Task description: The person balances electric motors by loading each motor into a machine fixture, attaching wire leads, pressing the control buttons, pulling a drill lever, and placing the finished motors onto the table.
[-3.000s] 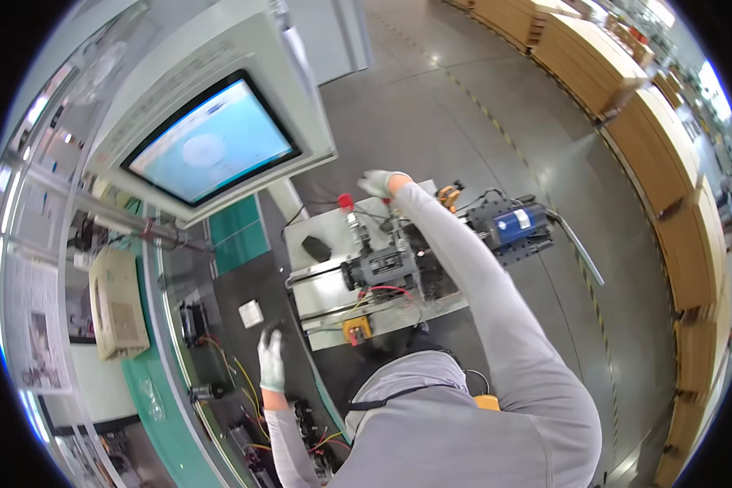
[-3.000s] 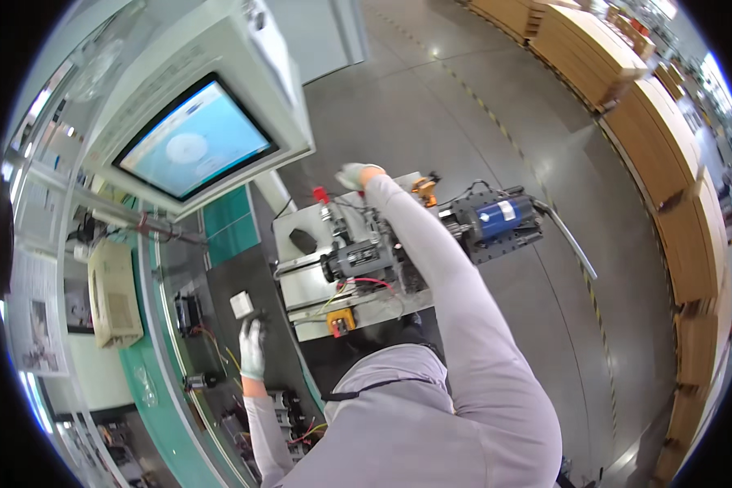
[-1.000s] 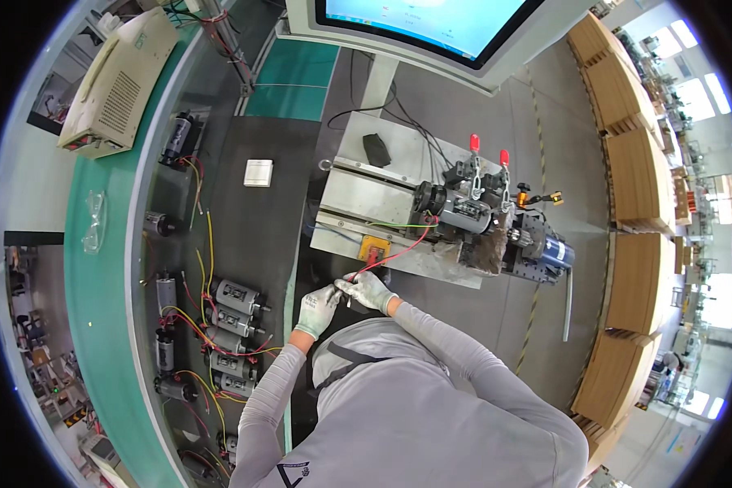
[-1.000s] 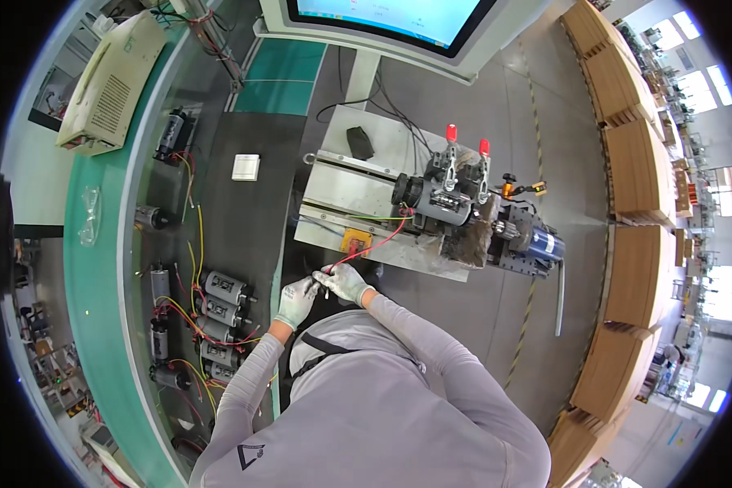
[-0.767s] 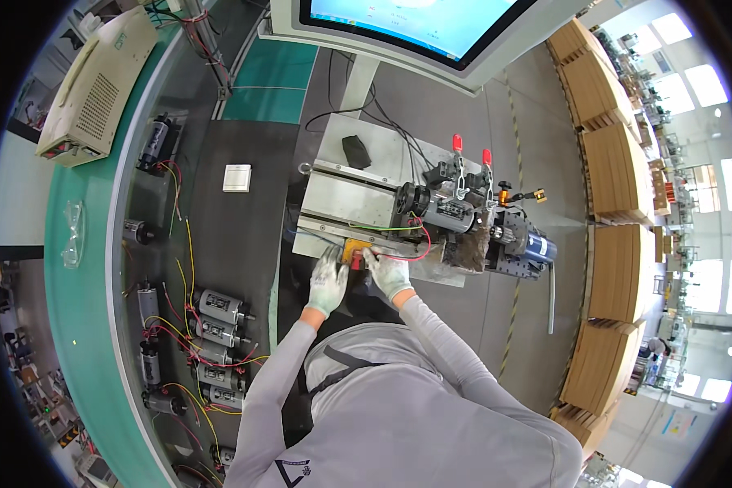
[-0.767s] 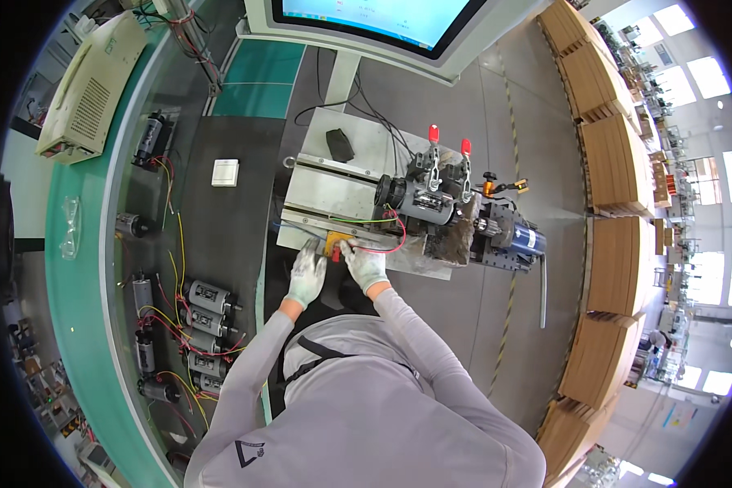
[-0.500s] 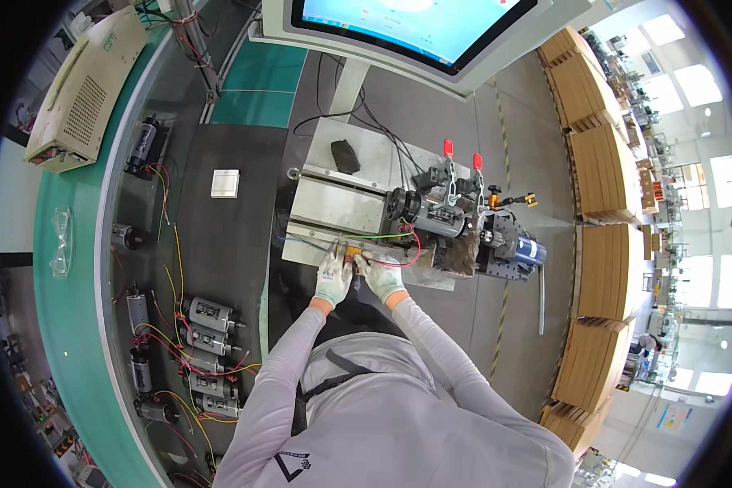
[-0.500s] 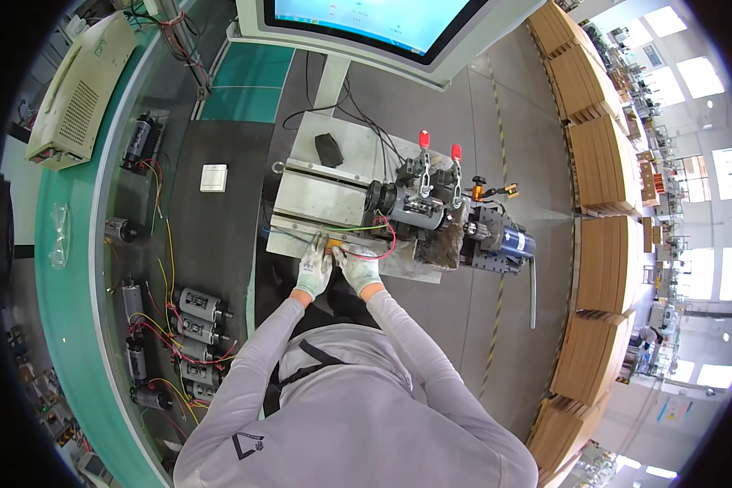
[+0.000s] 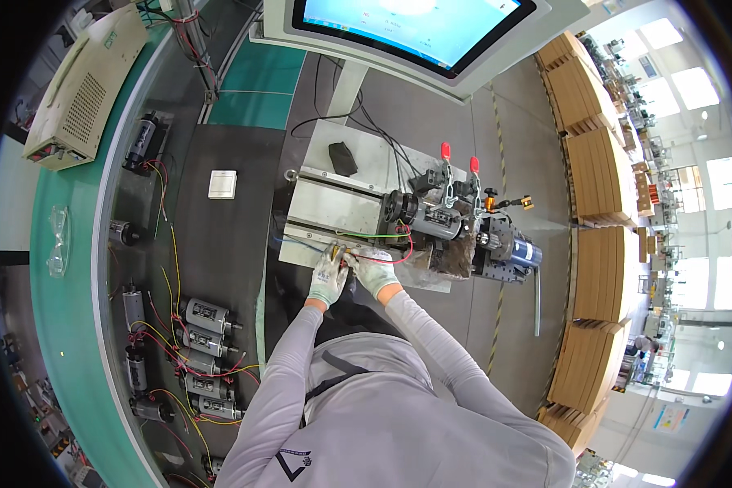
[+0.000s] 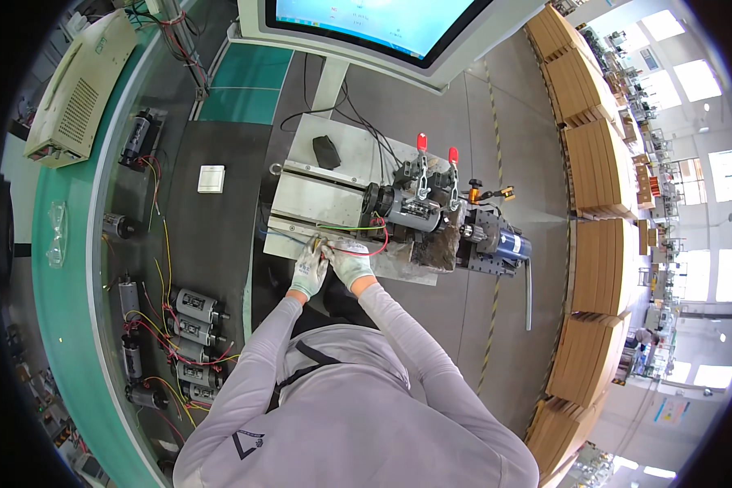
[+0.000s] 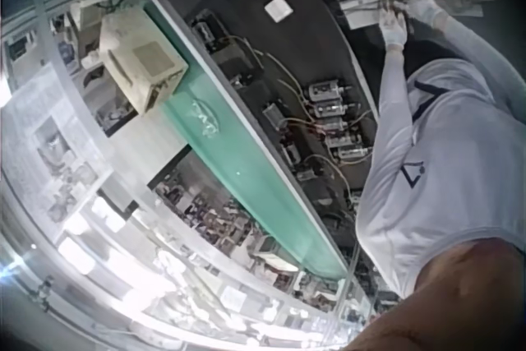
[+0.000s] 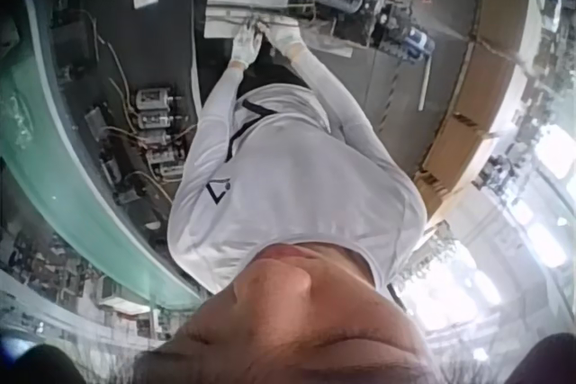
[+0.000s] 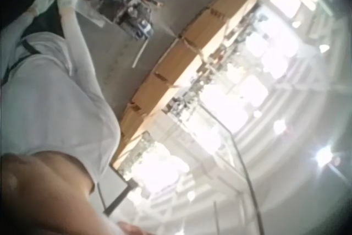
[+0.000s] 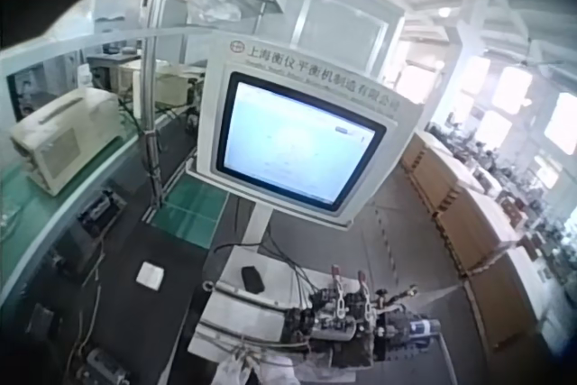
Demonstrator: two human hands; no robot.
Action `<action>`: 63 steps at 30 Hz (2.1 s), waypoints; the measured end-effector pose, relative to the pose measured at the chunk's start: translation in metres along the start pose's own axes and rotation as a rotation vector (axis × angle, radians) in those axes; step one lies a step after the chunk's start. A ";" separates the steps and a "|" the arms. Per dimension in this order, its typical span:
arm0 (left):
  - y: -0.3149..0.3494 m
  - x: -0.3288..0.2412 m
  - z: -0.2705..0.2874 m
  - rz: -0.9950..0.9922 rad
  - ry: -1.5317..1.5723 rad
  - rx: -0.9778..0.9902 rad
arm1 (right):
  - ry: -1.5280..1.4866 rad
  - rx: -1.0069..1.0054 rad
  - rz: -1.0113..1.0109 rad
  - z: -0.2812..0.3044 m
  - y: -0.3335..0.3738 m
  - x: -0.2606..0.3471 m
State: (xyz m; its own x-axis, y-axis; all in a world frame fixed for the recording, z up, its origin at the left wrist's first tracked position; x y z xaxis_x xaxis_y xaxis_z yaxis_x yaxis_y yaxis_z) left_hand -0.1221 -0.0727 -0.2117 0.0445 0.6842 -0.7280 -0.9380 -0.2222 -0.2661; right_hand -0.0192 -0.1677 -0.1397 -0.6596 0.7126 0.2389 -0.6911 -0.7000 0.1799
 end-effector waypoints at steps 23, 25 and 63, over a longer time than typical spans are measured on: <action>0.041 -0.022 0.029 0.097 -0.133 -0.140 | -0.533 0.143 -0.071 0.010 0.034 0.002; 0.027 -0.045 0.053 0.101 0.085 -0.035 | -0.673 0.314 -0.279 0.020 0.043 0.005; -0.014 -0.035 0.058 -0.447 -0.020 0.502 | -0.108 0.341 -0.323 -0.001 0.068 -0.057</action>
State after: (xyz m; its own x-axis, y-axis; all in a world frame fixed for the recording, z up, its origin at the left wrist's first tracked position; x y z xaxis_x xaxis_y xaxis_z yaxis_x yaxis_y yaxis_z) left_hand -0.1308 -0.0533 -0.1458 0.4640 0.6490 -0.6029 -0.8770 0.4323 -0.2095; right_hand -0.0289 -0.2560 -0.1422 -0.3799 0.9000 0.2138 -0.7077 -0.4316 0.5594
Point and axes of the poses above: each hand's wrist, its own y-axis away from the middle knuckle, its own z-axis out of the back of the hand, x = y × z, the point moved 2 cm from there along -y, towards the middle knuckle, and after that the axes turned 11 degrees about -z, right-handed, at the moved point
